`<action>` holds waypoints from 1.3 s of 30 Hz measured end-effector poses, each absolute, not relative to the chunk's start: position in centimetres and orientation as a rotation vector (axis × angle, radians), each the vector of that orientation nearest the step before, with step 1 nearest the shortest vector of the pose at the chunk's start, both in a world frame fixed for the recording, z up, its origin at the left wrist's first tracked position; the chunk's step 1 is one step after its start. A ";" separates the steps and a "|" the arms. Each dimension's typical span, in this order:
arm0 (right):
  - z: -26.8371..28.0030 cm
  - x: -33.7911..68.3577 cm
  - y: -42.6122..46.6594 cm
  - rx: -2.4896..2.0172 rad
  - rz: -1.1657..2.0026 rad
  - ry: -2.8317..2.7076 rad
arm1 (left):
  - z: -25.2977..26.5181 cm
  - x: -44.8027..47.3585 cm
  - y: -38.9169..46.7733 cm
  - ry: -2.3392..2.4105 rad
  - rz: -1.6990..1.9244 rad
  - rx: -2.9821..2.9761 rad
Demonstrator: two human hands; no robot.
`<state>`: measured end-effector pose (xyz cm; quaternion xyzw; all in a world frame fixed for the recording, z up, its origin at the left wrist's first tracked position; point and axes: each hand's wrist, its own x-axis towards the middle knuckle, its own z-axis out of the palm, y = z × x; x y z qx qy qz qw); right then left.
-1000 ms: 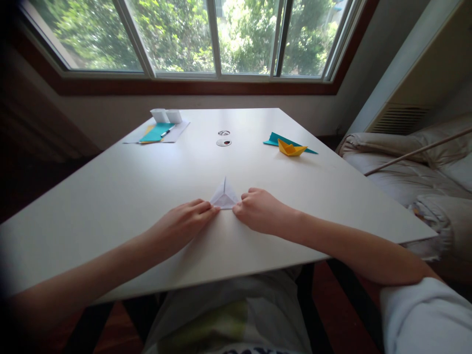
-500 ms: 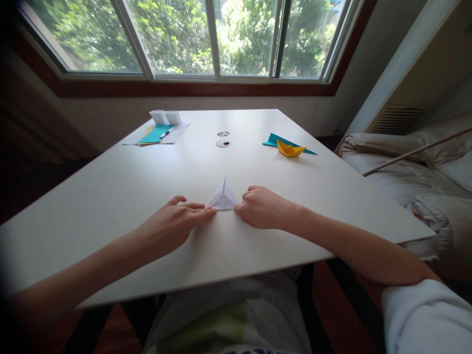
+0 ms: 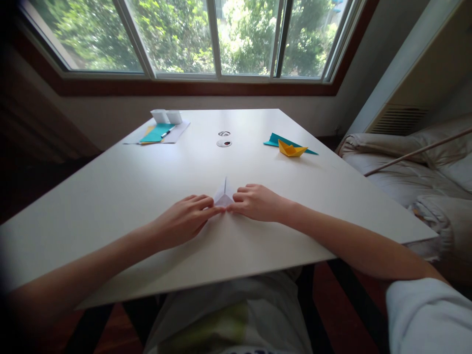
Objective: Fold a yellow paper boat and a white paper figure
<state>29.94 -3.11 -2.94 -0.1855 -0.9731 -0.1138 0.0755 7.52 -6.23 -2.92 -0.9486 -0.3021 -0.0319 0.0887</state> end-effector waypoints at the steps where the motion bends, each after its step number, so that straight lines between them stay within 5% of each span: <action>1: -2.9 29.9 -3.2 -0.553 -0.337 -2.929 | -2.9 7.6 -6.3 -0.906 -0.095 -2.819; 11: -2.7 30.2 -3.3 -0.638 -0.021 -2.901 | -2.4 7.8 -6.1 -0.997 -0.221 -2.911; 23: -3.7 30.0 -2.7 -0.848 0.301 -2.563 | -2.4 6.3 -4.6 -1.187 -0.859 -3.089; 32: -2.4 30.1 -3.3 -0.480 0.109 -2.869 | -2.6 6.3 -4.2 -1.136 -0.457 -2.993; 39: -2.0 30.1 -4.3 -0.660 -0.018 -2.866 | -2.7 6.2 -4.3 -1.148 -0.419 -2.929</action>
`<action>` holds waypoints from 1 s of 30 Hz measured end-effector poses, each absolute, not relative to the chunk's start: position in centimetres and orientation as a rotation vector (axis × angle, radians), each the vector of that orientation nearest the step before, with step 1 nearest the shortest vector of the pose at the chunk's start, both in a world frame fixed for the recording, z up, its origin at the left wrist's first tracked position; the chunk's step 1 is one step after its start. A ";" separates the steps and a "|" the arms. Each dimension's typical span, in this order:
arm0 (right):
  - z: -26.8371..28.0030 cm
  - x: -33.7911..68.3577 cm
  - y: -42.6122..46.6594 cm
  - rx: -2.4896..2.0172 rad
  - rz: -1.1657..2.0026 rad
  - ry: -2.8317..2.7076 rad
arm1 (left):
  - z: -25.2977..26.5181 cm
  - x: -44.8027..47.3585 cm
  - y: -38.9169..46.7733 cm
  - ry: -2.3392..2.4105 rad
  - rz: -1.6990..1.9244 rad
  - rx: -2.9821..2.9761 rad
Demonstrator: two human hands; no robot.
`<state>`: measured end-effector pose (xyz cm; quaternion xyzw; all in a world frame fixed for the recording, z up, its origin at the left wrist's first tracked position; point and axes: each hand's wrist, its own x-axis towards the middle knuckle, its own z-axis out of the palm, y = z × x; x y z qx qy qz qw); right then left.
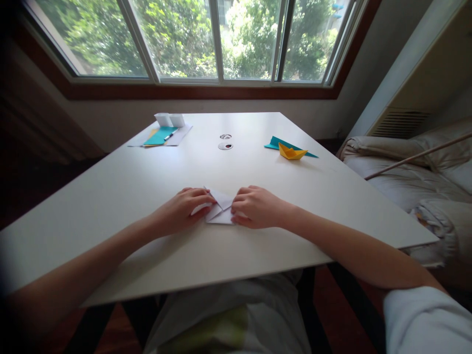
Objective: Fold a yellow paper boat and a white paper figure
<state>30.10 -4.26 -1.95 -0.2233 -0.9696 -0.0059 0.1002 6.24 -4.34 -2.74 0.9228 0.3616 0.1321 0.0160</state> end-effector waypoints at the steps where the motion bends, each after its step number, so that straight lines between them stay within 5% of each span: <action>1: -1.9 30.1 -4.4 -0.711 -0.045 -2.852 | -2.8 6.2 -4.4 1.135 0.398 2.873; 9: -2.1 29.9 -4.2 -0.962 -0.240 -2.795 | -2.3 6.9 -5.9 1.230 0.346 2.839; 24: -3.1 29.7 -3.5 -0.876 0.421 -2.688 | -2.2 4.9 -4.1 1.415 0.265 2.856; 30: -2.1 29.4 -4.4 -0.833 0.432 -2.741 | -2.5 3.9 -3.1 1.233 0.226 2.960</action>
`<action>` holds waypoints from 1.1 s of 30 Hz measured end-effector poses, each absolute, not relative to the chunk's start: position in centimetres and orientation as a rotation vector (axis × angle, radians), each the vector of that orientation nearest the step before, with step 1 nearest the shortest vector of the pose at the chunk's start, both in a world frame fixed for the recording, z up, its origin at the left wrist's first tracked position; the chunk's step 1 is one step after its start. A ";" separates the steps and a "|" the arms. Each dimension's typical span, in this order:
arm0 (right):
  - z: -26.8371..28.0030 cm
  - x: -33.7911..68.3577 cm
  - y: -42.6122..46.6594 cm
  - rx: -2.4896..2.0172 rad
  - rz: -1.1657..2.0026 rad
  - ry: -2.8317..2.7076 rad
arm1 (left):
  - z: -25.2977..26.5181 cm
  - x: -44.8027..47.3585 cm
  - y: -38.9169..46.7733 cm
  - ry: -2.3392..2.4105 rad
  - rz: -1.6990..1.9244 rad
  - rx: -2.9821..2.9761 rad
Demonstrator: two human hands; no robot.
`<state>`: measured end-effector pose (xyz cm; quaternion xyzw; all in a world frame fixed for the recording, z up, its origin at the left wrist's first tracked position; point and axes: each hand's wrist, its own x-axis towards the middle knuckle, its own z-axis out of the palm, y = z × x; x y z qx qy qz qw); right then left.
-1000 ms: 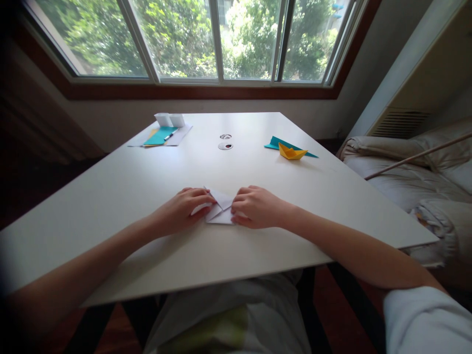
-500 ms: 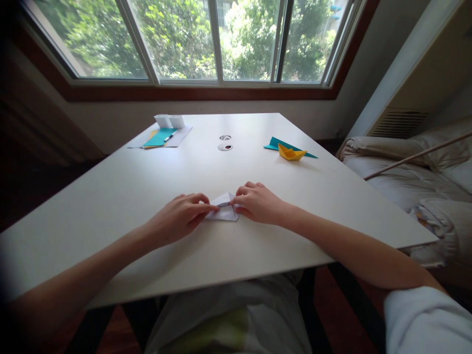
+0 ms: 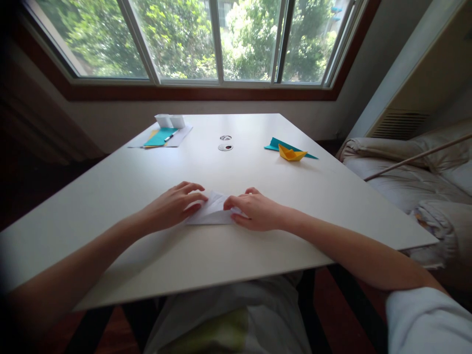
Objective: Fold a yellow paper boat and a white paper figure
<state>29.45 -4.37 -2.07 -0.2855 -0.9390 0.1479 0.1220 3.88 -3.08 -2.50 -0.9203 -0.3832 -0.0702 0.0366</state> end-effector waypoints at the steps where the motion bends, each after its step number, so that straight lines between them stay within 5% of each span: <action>1: -2.1 29.4 -4.6 -0.840 0.417 -2.728 | -2.6 3.8 -3.0 -1.144 -0.221 -2.834; 15: -2.7 31.0 -1.9 -0.644 -0.066 -2.787 | -3.2 3.6 -2.7 -1.008 -0.298 -2.933; 33: -2.2 31.5 -1.5 -0.862 0.015 -2.832 | -3.0 4.0 -2.2 -1.007 -0.434 -3.117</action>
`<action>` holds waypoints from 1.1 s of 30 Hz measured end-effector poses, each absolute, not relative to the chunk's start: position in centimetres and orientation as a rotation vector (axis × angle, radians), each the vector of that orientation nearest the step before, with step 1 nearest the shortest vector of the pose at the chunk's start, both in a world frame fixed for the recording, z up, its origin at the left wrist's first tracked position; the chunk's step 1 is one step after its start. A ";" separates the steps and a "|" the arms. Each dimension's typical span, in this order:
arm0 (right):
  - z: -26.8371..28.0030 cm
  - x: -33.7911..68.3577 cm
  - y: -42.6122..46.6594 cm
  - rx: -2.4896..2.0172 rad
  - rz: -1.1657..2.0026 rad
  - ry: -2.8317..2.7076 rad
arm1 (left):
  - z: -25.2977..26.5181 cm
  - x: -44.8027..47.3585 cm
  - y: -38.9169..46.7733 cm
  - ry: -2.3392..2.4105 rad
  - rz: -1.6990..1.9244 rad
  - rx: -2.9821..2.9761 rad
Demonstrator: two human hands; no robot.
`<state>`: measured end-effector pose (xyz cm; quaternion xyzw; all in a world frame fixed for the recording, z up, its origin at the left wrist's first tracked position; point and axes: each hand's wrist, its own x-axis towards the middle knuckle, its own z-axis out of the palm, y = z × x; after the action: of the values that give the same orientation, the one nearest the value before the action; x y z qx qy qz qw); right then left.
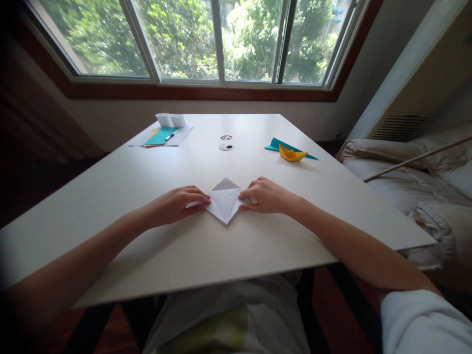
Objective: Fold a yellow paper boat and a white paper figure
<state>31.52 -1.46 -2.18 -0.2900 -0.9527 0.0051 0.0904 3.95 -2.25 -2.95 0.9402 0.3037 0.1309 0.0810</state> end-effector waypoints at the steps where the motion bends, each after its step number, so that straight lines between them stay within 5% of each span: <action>1: -2.2 31.6 -1.4 -0.858 0.021 -2.832 | -3.0 3.9 -2.2 0.901 0.399 2.810; 33: -2.4 29.5 -3.3 -0.504 -0.063 -2.816 | -2.7 4.1 -2.2 0.886 0.384 2.809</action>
<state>29.52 -3.34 -2.44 -0.1744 -0.9745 -0.0217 0.1395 4.05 -2.21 -2.71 0.9422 0.2972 0.1288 0.0853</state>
